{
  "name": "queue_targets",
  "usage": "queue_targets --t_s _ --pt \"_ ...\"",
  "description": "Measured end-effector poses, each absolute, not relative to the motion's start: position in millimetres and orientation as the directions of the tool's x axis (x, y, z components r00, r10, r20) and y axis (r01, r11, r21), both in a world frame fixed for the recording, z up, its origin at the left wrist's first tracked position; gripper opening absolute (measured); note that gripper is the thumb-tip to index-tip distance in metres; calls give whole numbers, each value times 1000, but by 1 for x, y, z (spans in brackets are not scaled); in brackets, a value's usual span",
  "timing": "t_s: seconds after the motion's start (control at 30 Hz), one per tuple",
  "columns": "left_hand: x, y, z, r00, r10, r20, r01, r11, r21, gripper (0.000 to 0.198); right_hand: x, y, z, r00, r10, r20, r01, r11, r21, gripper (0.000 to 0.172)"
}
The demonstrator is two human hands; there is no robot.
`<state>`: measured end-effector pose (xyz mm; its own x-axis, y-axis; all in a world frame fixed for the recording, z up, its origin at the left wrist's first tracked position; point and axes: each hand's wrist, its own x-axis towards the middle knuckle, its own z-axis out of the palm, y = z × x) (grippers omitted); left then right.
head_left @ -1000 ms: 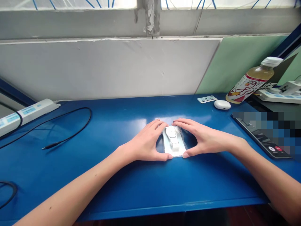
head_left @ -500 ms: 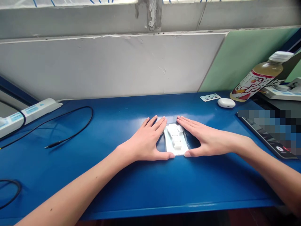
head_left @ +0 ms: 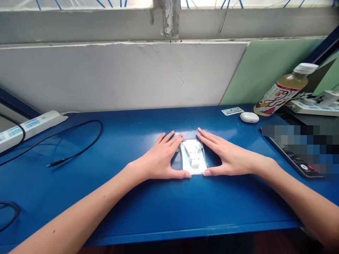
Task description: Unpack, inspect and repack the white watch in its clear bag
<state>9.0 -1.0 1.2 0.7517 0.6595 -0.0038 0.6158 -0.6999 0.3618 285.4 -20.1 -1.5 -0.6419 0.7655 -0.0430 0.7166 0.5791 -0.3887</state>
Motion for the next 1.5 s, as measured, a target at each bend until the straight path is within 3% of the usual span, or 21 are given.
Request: queue_targets --t_s 0.4,1.27,1.5 --pt "10 -2 2 748 664 -6 631 -707 319 115 286 -19 -1 -617 784 -60 742 554 -378 121" --pt "10 -2 -1 728 685 5 646 -688 330 116 288 -18 1 -606 795 -19 727 544 -420 114" --pt "7 -1 2 746 666 26 621 -709 335 102 288 -15 1 -620 771 142 642 604 -472 75"
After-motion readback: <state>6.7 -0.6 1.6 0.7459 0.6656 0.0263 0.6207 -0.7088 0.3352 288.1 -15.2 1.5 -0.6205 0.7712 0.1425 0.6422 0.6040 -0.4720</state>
